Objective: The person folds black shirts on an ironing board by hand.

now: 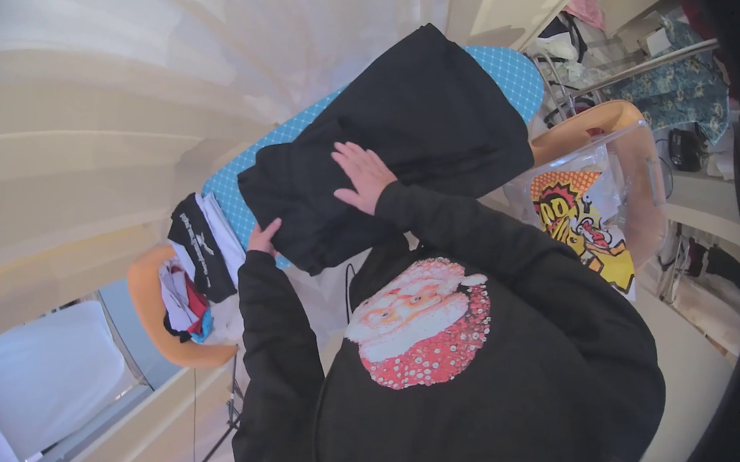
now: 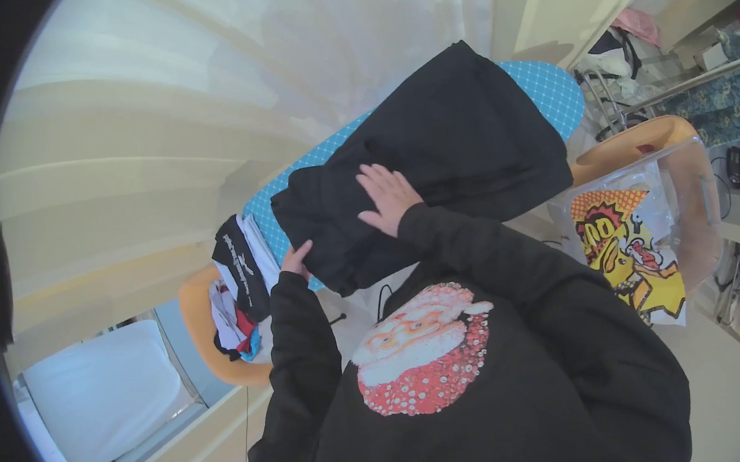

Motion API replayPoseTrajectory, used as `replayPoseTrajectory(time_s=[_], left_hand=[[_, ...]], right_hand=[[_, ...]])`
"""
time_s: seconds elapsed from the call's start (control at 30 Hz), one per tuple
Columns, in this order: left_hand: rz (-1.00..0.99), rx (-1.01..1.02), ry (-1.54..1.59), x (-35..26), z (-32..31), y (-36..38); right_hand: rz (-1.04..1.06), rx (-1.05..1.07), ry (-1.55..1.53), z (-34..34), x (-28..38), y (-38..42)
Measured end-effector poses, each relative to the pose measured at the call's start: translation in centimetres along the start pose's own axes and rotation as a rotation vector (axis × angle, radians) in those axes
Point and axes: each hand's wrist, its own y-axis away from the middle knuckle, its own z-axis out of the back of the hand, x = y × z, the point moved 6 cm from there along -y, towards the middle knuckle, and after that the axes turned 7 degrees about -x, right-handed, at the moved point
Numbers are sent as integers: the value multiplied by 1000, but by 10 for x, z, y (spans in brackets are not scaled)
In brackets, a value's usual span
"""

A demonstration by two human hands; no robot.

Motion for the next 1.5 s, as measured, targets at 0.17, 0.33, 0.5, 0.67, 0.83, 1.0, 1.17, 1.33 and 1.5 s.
replayPoseTrajectory(time_s=[0.17, 0.33, 0.5, 0.67, 0.83, 1.0, 1.17, 1.33, 1.5], left_hand=[[-214, 124, -25, -40, -12, 22], [-317, 184, 157, -102, -80, 97], [-457, 501, 45, -136, -236, 167], [-1397, 917, -1250, -57, -372, 179], [-1621, 776, -1669, 4, -383, 149], [-1604, 757, -1602, -12, -387, 139], [-1434, 219, -1430, -65, -351, 85], [-745, -326, -1619, -52, -214, 3], [-606, -401, -1599, -46, -174, -18]], right_hand=[[-94, 98, 133, -38, -30, 4], [-253, -34, -235, -25, -53, 11], [-518, -222, -723, -51, -115, -1], [-712, -525, -857, -74, -173, -13], [-914, -827, -998, -16, -189, 45], [-1129, -1096, -1133, 32, -189, 134], [-1159, -1144, -1893, 69, -152, 182], [-1418, -876, -1502, 78, -149, 182], [-1482, -863, -1459, 34, -151, 188]])
